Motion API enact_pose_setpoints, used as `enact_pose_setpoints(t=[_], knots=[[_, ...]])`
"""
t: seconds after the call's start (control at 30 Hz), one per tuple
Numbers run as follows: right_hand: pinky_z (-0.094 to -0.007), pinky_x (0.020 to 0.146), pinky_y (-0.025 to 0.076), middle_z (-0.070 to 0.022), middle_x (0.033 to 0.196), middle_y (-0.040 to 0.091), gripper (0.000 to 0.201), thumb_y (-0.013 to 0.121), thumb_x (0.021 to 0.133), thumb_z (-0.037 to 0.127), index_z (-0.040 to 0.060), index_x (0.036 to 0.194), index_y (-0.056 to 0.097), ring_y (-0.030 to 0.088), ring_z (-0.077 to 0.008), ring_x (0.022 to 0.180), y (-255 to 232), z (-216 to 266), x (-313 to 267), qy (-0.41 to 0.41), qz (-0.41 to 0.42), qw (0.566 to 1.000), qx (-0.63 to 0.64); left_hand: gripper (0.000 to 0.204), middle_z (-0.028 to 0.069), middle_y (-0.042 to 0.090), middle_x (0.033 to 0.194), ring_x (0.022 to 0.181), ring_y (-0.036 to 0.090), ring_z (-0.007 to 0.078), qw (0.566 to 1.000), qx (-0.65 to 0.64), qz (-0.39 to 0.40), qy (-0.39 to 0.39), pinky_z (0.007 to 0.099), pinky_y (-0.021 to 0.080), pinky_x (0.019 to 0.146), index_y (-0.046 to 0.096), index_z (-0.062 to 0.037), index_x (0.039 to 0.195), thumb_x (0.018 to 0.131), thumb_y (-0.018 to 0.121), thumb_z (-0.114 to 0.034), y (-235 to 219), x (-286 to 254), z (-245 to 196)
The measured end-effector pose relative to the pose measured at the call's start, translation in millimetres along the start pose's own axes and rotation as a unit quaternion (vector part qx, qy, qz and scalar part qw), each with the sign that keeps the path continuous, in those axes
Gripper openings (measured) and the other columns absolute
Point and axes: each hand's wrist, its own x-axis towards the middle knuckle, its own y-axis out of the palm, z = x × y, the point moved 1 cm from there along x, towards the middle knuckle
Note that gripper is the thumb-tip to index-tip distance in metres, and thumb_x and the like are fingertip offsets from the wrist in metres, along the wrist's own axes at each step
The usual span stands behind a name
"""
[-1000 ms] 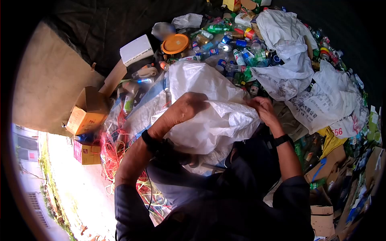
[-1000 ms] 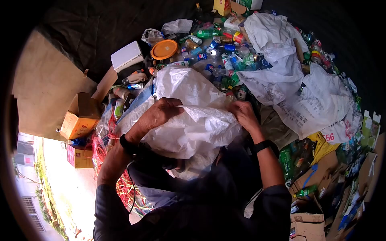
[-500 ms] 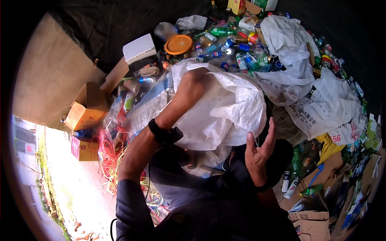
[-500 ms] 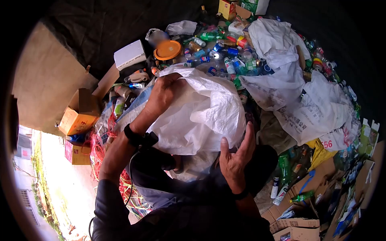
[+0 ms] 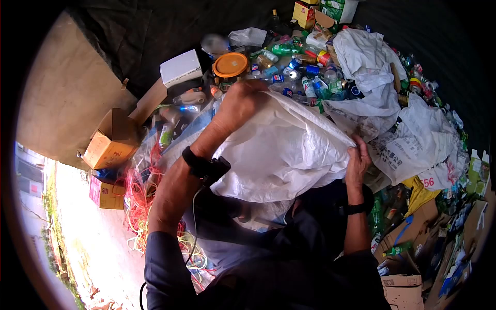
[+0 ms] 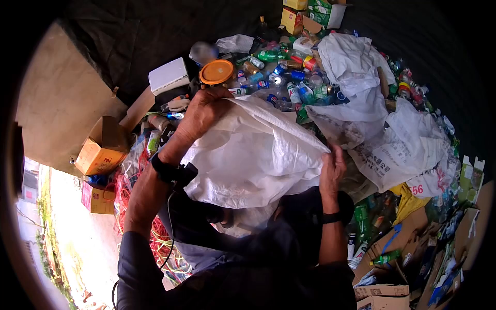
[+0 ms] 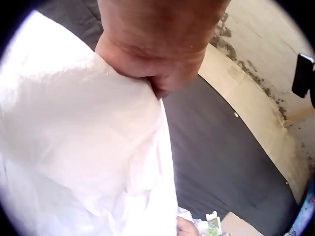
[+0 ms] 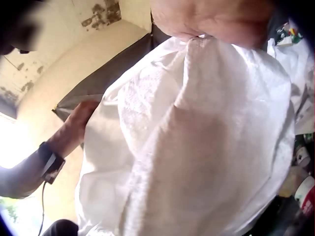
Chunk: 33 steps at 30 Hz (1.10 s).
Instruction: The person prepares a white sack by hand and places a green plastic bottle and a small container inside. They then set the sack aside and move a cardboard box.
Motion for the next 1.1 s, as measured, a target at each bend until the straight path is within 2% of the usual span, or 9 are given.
enact_pose_setpoints(t=[0.17, 0.3, 0.63, 0.73, 0.83, 0.9, 0.97, 1.03, 1.1], knots=[[-0.0282, 0.084, 0.048, -0.0095, 0.101, 0.066, 0.036, 0.053, 0.087, 0.006, -0.0047, 0.120, 0.061, 0.060, -0.0147, 0.092, -36.6, -6.0, 59.6, -0.048, 0.165, 0.978, -0.121, 0.018, 0.0179, 0.066, 0.087, 0.082, 0.066, 0.0305, 0.994, 0.077, 0.058, 0.042, 0.0369, 0.050, 0.075, 0.066, 0.0023, 0.091, 0.085, 0.061, -0.014, -12.2, -3.6, 15.0], [-0.0332, 0.087, 0.050, -0.0178, 0.119, 0.063, 0.048, 0.066, 0.090, 0.013, -0.0017, 0.133, 0.053, 0.062, -0.0248, 0.104, -18.7, 13.5, 34.3, -0.124, -0.006, 0.974, -0.191, 0.019, 0.0072, 0.066, 0.078, 0.072, 0.060, 0.0103, 0.991, 0.086, -0.008, 0.099, 0.0273, 0.048, 0.068, 0.066, 0.0034, 0.091, 0.091, 0.060, -0.015, 1.6, -2.5, 17.3], [-0.0541, 0.113, 0.028, -0.0276, 0.149, 0.036, 0.084, 0.075, 0.085, 0.038, -0.0067, 0.144, 0.034, 0.033, -0.0456, 0.139, 13.2, 60.9, -81.6, -0.187, -0.097, 0.924, -0.319, 0.019, 0.0052, 0.065, 0.079, 0.071, 0.059, 0.0099, 0.980, -0.168, -0.059, -0.084, 0.0256, 0.048, 0.069, 0.064, 0.0055, 0.092, 0.092, 0.055, -0.011, 18.9, -6.4, -2.0], [-0.0623, 0.111, 0.025, -0.0274, 0.150, 0.033, 0.086, 0.074, 0.082, 0.050, -0.0051, 0.139, 0.041, 0.030, -0.0497, 0.139, 21.2, 64.0, -107.1, -0.274, -0.030, 0.860, -0.430, 0.017, 0.0037, 0.064, 0.080, 0.072, 0.060, 0.0096, 0.995, -0.080, -0.059, -0.019, 0.0253, 0.048, 0.070, 0.064, 0.0042, 0.092, 0.093, 0.056, -0.011, 17.7, -7.6, 6.6], [-0.0634, 0.111, 0.024, -0.0280, 0.150, 0.033, 0.090, 0.076, 0.079, 0.050, -0.0062, 0.139, 0.040, 0.028, -0.0499, 0.141, 33.9, 64.7, -104.3, -0.236, 0.004, 0.858, -0.456, 0.016, 0.0036, 0.064, 0.086, 0.076, 0.060, 0.0095, 0.923, 0.261, -0.062, 0.276, 0.0250, 0.048, 0.071, 0.064, 0.0028, 0.092, 0.094, 0.055, -0.010, 19.6, -11.0, 14.5], [-0.0644, 0.111, 0.023, -0.0283, 0.150, 0.032, 0.094, 0.078, 0.076, 0.050, -0.0046, 0.141, 0.038, 0.025, -0.0505, 0.141, 40.6, 51.5, -92.2, -0.223, -0.010, 0.866, -0.448, 0.014, 0.0030, 0.064, 0.088, 0.078, 0.060, 0.0083, 0.982, -0.185, 0.030, -0.031, 0.0240, 0.048, 0.071, 0.064, 0.0008, 0.093, 0.095, 0.055, -0.010, 31.7, -16.0, 21.9], [-0.0642, 0.111, 0.023, -0.0289, 0.151, 0.031, 0.096, 0.081, 0.074, 0.044, -0.0018, 0.145, 0.035, 0.025, -0.0516, 0.141, 44.1, 44.7, -81.1, -0.170, -0.017, 0.866, -0.471, 0.011, 0.0023, 0.063, 0.086, 0.076, 0.059, 0.0074, 0.990, -0.133, 0.031, 0.026, 0.0237, 0.048, 0.069, 0.063, -0.0007, 0.094, 0.094, 0.056, -0.009, 33.1, -20.9, 19.2], [-0.0613, 0.112, 0.024, -0.0291, 0.152, 0.030, 0.095, 0.081, 0.074, 0.038, -0.0006, 0.146, 0.033, 0.026, -0.0507, 0.141, 46.8, 42.9, -73.3, -0.166, -0.018, 0.872, -0.460, 0.018, 0.0172, 0.063, 0.097, 0.091, 0.063, 0.0333, 0.993, -0.101, 0.067, 0.008, 0.0357, 0.050, 0.082, 0.065, 0.0025, 0.097, 0.081, 0.063, -0.004, 29.5, -26.2, 10.5], [-0.0585, 0.113, 0.025, -0.0293, 0.153, 0.029, 0.095, 0.081, 0.073, 0.031, 0.0005, 0.148, 0.031, 0.027, -0.0497, 0.141, 45.1, 32.3, -65.4, -0.158, -0.018, 0.877, -0.452, 0.017, 0.0158, 0.064, 0.096, 0.088, 0.063, 0.0296, 0.982, -0.163, 0.062, -0.068, 0.0334, 0.049, 0.080, 0.065, 0.0037, 0.098, 0.090, 0.059, -0.010, 28.5, -28.7, 10.1]])
